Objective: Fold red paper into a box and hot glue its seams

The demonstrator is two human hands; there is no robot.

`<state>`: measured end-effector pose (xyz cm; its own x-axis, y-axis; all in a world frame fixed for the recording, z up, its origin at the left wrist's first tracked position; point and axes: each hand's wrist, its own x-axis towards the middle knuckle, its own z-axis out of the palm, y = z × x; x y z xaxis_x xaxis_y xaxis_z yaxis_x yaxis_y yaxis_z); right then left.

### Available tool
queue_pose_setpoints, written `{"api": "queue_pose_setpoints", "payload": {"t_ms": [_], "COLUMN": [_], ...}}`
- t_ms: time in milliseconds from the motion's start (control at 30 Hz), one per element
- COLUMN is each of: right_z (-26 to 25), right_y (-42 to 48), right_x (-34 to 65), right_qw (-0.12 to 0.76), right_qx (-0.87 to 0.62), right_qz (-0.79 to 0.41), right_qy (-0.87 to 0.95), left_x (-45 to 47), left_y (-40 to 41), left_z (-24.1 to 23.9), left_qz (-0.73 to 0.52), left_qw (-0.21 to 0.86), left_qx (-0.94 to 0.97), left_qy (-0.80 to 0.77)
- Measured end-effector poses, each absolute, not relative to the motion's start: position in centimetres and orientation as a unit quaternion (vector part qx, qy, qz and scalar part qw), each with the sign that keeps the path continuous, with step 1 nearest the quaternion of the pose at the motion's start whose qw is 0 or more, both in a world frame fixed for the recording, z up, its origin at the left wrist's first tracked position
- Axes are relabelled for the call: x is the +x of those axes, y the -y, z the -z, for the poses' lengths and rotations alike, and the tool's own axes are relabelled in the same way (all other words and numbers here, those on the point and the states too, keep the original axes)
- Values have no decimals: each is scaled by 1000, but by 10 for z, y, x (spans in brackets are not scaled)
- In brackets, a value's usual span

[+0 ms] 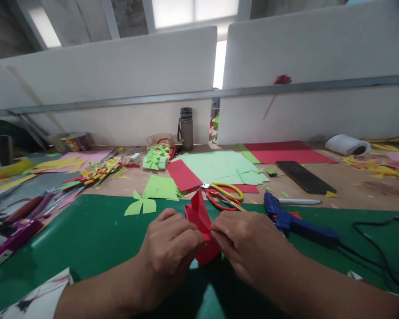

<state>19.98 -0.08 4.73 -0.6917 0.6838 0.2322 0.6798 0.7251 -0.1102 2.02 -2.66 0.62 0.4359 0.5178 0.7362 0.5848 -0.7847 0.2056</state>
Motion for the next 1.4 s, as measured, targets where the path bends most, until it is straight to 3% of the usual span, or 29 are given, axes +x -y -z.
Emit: {"api": "queue_pose_setpoints", "payload": {"t_ms": [200,533,1033,1400], "right_z": [-46,-34,-30,-31], "right_y": [3,5,3,4], "right_x": [198,200,202,204], "right_qw": [130,266,254,268], "right_qx": [-392,-323,-267,-246], "right_qz": [-17,-17,8,5], "right_qy": [910,908,930,931], "left_x": [21,28,13,7], "left_y": [29,32,26,20], "left_z": [-11,-15,-38,-41], "left_qz": [402,368,337,346], "left_qw": [51,68,62,-8], "left_qx": [-846,-835,-878,-890], "left_qy": [346,403,333,295]}}
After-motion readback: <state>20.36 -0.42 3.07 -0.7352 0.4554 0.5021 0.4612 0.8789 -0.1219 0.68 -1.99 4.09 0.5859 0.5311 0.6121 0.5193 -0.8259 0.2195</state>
